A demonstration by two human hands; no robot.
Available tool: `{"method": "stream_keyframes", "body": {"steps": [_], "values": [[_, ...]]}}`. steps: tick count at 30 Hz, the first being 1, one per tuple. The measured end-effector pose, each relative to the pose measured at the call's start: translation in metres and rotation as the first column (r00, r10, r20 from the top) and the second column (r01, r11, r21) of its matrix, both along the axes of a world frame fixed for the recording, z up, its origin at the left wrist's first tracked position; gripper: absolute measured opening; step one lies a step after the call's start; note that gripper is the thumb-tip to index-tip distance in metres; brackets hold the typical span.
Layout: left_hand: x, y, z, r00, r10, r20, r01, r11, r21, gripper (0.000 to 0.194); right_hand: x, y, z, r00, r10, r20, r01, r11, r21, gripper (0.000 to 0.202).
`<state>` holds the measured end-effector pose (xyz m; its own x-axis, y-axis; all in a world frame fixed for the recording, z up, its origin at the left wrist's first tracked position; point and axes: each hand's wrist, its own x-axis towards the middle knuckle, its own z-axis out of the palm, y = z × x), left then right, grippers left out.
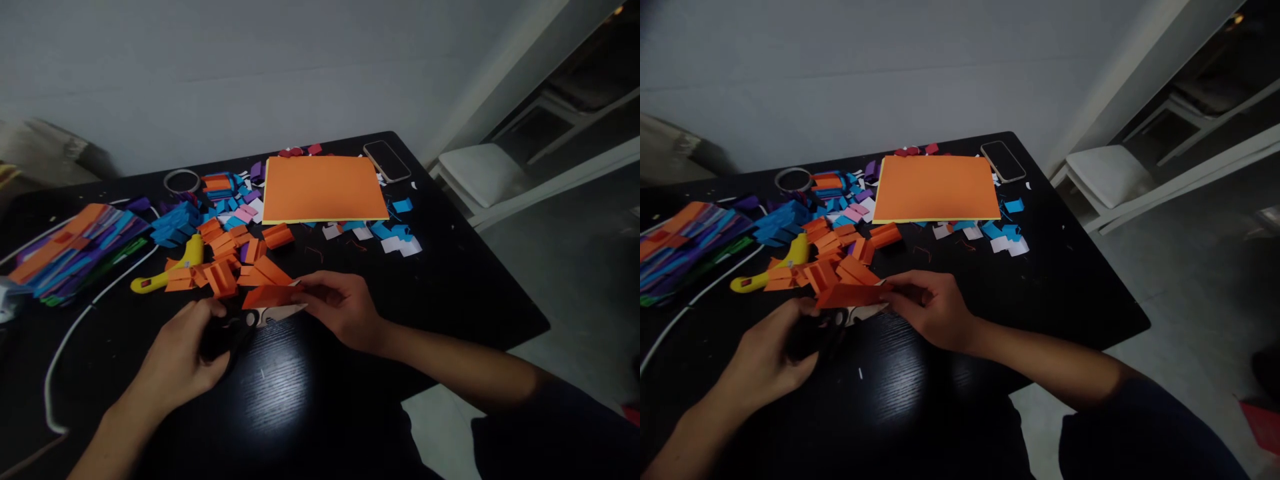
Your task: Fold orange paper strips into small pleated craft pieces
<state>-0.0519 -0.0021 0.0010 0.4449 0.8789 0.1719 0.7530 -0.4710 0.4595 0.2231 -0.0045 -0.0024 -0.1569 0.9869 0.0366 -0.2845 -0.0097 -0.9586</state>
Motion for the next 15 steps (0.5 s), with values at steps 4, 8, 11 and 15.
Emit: {"method": "stream_keyframes", "body": {"steps": [4,8,11,15], "values": [[0.0044,0.0010,0.0023,1.000,0.003,-0.004,-0.003,0.999,-0.034,0.022,0.0002,0.0004,-0.0012,1.000,-0.015,0.001,0.015,1.000,0.004,0.021],[0.0073,0.0015,0.0035,1.000,-0.017,0.004,0.017,0.999,-0.044,0.020,0.0006,0.0005,-0.0032,1.000,-0.017,-0.015,0.017,1.000,-0.003,0.020],[0.0074,0.0015,0.0031,1.000,-0.007,0.000,0.007,0.999,-0.043,0.021,0.0010,0.0007,-0.0040,1.000,-0.016,-0.027,0.016,1.000,0.009,0.020],[0.0077,0.0016,0.0033,1.000,0.013,0.006,-0.013,0.998,-0.059,0.019,0.0013,0.0003,-0.0022,0.999,-0.026,-0.024,0.027,1.000,0.013,0.019]]}}
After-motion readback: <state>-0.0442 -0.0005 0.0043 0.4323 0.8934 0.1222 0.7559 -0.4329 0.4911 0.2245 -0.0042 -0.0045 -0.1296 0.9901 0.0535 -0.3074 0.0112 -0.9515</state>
